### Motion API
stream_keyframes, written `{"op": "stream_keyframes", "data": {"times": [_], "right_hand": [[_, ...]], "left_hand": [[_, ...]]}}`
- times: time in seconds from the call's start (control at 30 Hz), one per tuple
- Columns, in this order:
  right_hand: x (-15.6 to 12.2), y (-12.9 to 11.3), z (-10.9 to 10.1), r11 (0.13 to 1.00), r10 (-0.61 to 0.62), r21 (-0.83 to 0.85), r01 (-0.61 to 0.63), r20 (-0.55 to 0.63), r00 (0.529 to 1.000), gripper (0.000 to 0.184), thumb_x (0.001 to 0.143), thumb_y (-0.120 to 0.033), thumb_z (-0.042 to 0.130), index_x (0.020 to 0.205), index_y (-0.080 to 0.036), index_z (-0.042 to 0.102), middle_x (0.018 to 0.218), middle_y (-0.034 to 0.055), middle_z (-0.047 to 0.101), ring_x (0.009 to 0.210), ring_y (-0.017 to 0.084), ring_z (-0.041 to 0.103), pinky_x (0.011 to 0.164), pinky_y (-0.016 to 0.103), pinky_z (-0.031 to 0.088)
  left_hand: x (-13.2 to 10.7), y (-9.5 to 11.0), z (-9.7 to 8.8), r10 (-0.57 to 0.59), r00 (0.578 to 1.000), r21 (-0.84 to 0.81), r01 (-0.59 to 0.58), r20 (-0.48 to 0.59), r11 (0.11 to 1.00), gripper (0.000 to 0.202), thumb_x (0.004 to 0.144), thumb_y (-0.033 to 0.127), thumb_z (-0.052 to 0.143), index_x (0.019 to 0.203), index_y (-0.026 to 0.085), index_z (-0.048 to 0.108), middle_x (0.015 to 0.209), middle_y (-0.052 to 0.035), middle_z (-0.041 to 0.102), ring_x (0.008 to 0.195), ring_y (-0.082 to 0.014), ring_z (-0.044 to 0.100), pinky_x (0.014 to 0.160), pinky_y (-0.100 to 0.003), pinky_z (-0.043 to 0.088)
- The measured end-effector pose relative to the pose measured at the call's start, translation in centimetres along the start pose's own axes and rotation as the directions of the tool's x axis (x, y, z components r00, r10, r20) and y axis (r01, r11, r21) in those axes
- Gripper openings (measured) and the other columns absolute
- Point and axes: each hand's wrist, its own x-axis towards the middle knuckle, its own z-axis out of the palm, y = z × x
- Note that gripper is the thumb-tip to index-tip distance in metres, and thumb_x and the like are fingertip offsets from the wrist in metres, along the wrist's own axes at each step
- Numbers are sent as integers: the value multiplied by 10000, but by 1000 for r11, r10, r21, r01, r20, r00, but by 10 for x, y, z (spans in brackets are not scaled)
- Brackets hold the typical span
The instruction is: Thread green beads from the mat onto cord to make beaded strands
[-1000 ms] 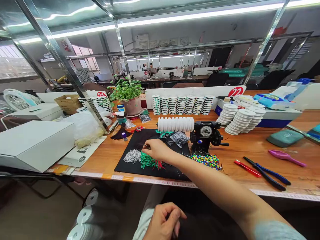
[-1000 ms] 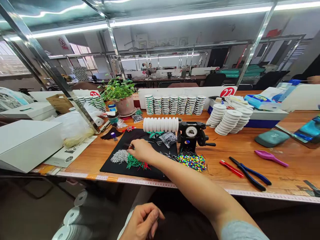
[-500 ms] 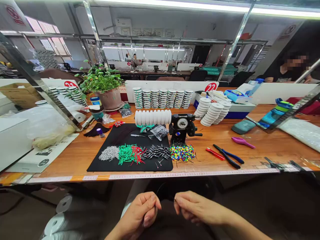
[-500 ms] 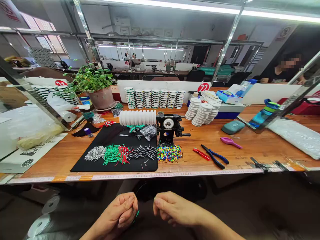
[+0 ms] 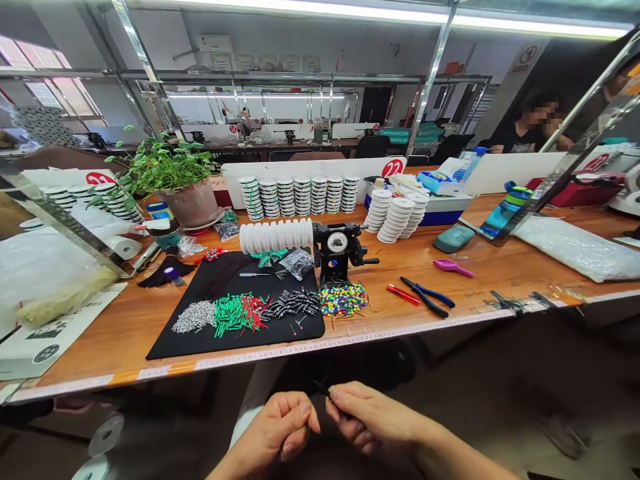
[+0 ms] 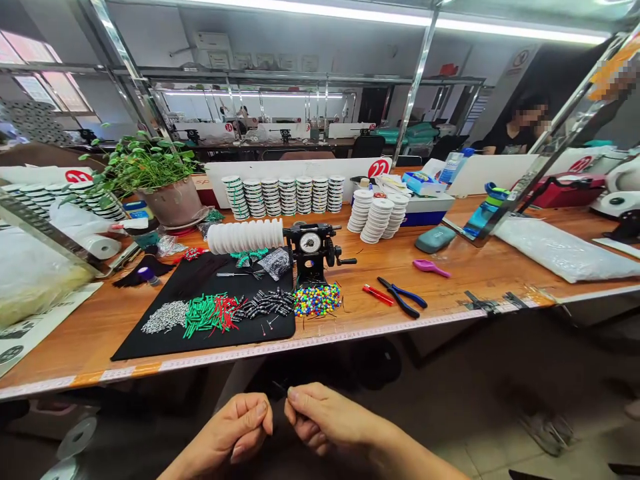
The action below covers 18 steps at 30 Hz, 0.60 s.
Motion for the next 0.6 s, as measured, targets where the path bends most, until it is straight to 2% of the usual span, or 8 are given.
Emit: {"op": "stream_keyframes", "data": {"times": [0.13, 0.2, 0.23, 0.3, 0.37, 0.4, 0.47, 0.6], "right_hand": [[-2, -6, -6, 995, -75, -76, 67, -95, 993, 609, 831, -814, 547, 764, -227, 402, 543, -127, 258, 435, 62, 113, 406, 188, 125], [-8, -16, -18, 950, -225, -272, 155, -249, 942, 595, 875, -809, 468, 756, -229, 407, 565, -104, 286, 443, 79, 186, 417, 195, 189], [-12, -22, -27, 880, -355, -437, 187, -341, 871, 566, 916, -774, 433, 779, -224, 444, 592, -79, 346, 464, 97, 277, 443, 208, 261], [-20, -33, -51, 620, -660, -777, 110, -440, 609, 476, 1002, -651, 379, 922, -210, 540, 729, 1, 522, 618, 171, 502, 582, 276, 419], [-29, -43, -78, 349, -858, -932, -103, -361, 366, 396, 1048, -523, 355, 1133, -191, 553, 945, 89, 621, 847, 256, 606, 768, 369, 480], [-32, -46, -92, 256, -899, -948, -187, -305, 315, 385, 1055, -482, 351, 1189, -178, 547, 1013, 119, 625, 918, 279, 615, 829, 401, 483], [-38, -49, -115, 166, -924, -948, -272, -246, 293, 380, 1056, -432, 358, 1220, -162, 568, 1055, 143, 611, 975, 293, 612, 894, 426, 484], [-40, -52, -144, 115, -920, -932, -345, -231, 316, 351, 1038, -376, 412, 1218, -177, 639, 967, 111, 598, 924, 282, 612, 876, 413, 503]], "left_hand": [[6, 3, -3, 23, 999, -265, -11, 40, 964, 352, 779, 419, 821, 710, 122, 645, 407, 125, 274, 396, -37, 112, 416, -185, 117], [7, 6, -6, 57, 997, -423, -31, 49, 906, 292, 762, 317, 849, 711, 122, 639, 423, 134, 235, 412, -36, 79, 414, -162, 138], [7, 8, -7, 71, 997, -479, -42, 43, 877, 272, 757, 282, 856, 717, 120, 641, 431, 135, 225, 421, -37, 69, 414, -154, 151], [8, 11, -9, 89, 996, -533, -70, 9, 843, 250, 754, 251, 862, 737, 116, 652, 449, 133, 222, 437, -42, 62, 418, -148, 174], [8, 15, -8, 102, 994, -514, -107, -38, 851, 252, 756, 270, 864, 754, 115, 665, 455, 132, 224, 447, -46, 66, 422, -152, 189], [8, 17, -7, 111, 992, -482, -128, -65, 867, 264, 758, 296, 863, 757, 117, 669, 456, 131, 228, 451, -48, 68, 423, -156, 194], [7, 20, -5, 134, 983, -386, -172, -122, 906, 302, 761, 364, 855, 756, 126, 669, 451, 126, 243, 453, -51, 79, 427, -163, 201], [8, 26, 0, 214, 952, -136, -247, -219, 959, 406, 746, 506, 828, 732, 135, 665, 426, 105, 308, 445, -54, 147, 437, -171, 208]]}}
